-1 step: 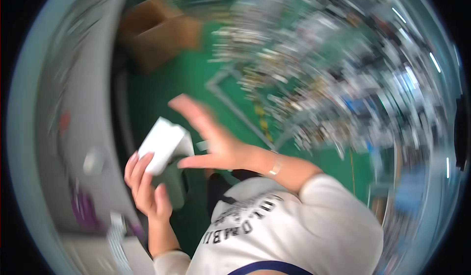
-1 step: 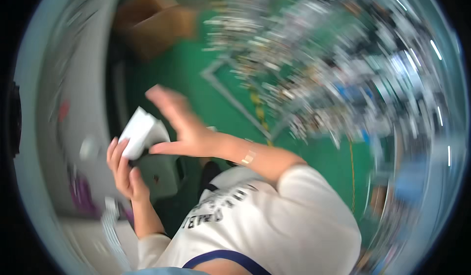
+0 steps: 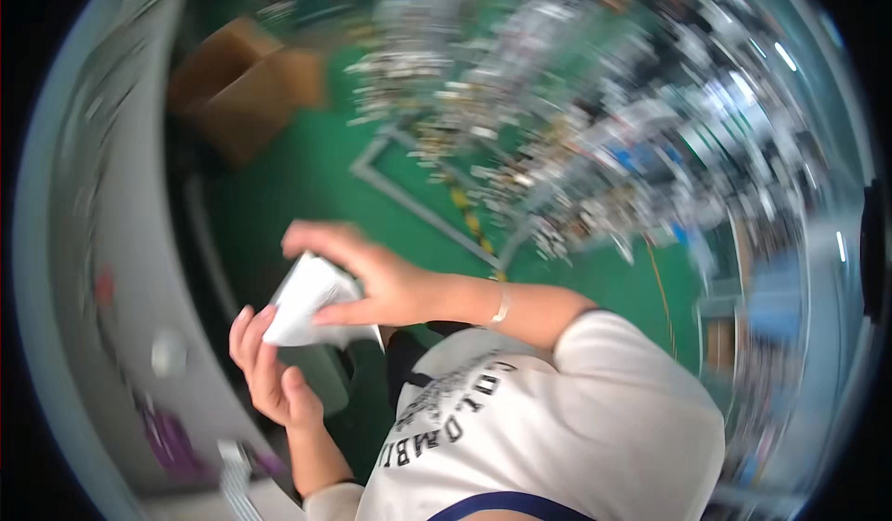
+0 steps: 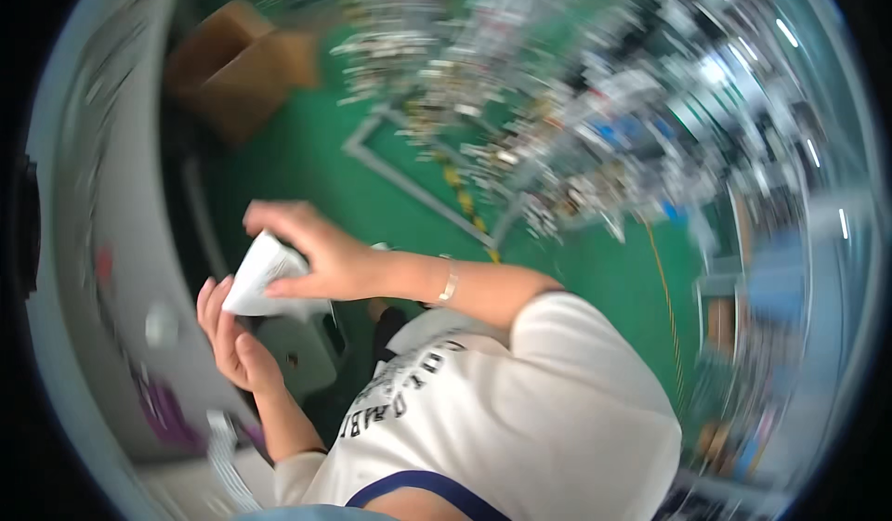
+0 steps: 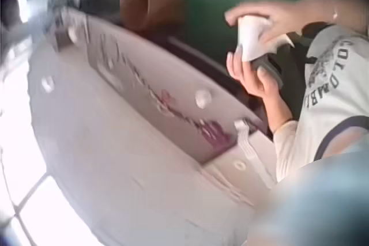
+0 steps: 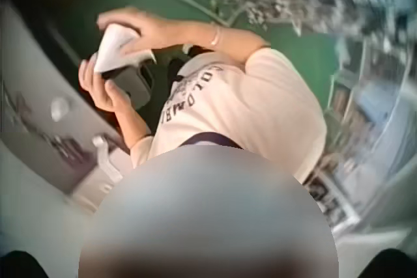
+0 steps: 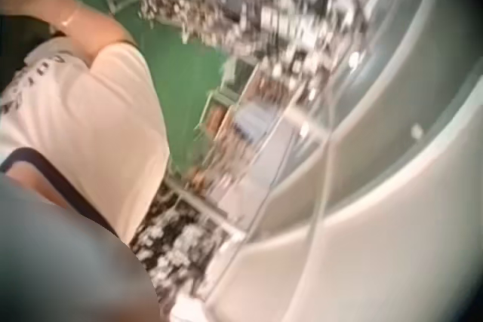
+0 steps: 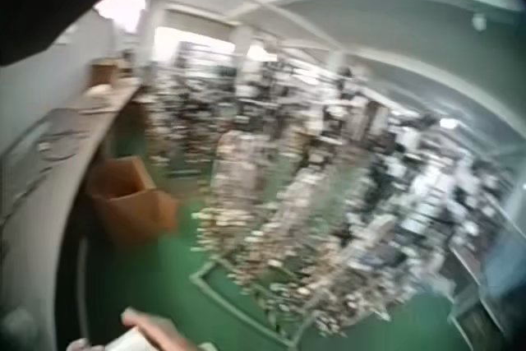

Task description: Applying adhesive identification labels to individual wires within a large wiring harness assembly.

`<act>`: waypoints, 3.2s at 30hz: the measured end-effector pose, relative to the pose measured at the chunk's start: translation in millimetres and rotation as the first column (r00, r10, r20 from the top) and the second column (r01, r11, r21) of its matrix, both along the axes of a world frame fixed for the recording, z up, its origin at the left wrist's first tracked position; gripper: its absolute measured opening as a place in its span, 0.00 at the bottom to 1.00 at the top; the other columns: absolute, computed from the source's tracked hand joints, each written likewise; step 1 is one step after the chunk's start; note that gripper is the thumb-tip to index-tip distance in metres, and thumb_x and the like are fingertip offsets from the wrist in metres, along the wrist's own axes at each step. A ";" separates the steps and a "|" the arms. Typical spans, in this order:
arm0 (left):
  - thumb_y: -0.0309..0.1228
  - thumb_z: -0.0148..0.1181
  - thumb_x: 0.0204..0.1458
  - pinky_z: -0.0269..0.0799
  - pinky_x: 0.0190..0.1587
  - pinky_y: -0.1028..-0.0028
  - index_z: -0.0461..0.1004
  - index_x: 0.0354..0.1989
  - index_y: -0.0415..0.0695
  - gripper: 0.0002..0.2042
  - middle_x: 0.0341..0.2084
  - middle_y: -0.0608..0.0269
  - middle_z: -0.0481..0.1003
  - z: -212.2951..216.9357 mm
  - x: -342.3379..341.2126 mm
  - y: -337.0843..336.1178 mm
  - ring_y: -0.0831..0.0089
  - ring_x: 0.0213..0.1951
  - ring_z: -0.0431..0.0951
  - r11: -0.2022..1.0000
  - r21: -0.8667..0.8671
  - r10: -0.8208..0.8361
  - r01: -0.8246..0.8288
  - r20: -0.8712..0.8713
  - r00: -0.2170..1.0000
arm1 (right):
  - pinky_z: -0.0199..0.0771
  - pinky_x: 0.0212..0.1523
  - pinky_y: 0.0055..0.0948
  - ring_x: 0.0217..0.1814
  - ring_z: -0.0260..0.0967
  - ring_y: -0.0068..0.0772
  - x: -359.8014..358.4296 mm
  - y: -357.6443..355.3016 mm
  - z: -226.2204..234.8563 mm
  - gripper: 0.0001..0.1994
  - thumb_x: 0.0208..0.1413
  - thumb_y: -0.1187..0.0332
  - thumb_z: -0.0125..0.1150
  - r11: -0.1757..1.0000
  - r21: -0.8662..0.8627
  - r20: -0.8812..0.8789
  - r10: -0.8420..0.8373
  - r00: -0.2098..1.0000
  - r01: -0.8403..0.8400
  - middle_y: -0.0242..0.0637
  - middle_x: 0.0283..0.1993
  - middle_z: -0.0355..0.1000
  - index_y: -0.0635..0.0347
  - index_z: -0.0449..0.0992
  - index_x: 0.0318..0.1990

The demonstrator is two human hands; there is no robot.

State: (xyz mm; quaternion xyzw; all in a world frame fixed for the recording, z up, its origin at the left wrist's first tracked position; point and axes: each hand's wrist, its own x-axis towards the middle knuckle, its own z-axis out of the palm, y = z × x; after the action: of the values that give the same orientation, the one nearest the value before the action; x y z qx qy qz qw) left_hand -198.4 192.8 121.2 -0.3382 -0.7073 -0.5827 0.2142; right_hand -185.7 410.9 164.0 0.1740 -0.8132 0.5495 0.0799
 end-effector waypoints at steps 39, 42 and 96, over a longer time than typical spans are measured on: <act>0.26 0.75 0.37 0.67 0.46 0.68 0.79 0.39 0.43 0.18 0.44 0.57 0.70 114.6 238.4 556.0 0.62 0.49 0.69 0.962 -0.213 -0.214 0.172 -0.194 0.957 | 0.70 0.30 0.19 0.29 0.69 0.18 335.4 437.2 27.9 0.06 0.53 0.82 0.65 0.442 -0.321 -0.048 -0.891 0.452 0.838 0.35 0.31 0.74 0.70 0.76 0.38; 0.21 0.70 0.41 0.70 0.40 0.68 0.81 0.38 0.39 0.13 0.37 0.61 0.77 115.0 236.7 572.1 0.62 0.39 0.75 0.893 -0.324 -0.391 0.312 -0.215 0.895 | 0.72 0.32 0.23 0.29 0.72 0.28 336.4 442.1 31.2 0.08 0.49 0.83 0.65 0.453 -0.227 -0.154 -0.891 0.427 0.862 0.39 0.32 0.74 0.68 0.75 0.37; 0.18 0.67 0.44 0.77 0.39 0.76 0.79 0.33 0.35 0.07 0.32 0.60 0.78 139.1 226.2 587.4 0.73 0.33 0.81 0.739 -0.173 -0.572 0.652 0.351 0.741 | 0.74 0.36 0.31 0.37 0.75 0.42 344.4 480.9 51.8 0.11 0.50 0.86 0.62 0.634 -0.048 -0.420 -0.714 0.560 0.772 0.45 0.38 0.75 0.69 0.75 0.42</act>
State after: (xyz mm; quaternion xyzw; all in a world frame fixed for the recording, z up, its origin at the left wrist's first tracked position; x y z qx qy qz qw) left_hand 27.7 780.3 260.4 -0.4963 -0.6534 -0.5535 -0.1425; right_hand 158.7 891.8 215.9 -0.0722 -0.8119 0.3569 0.4563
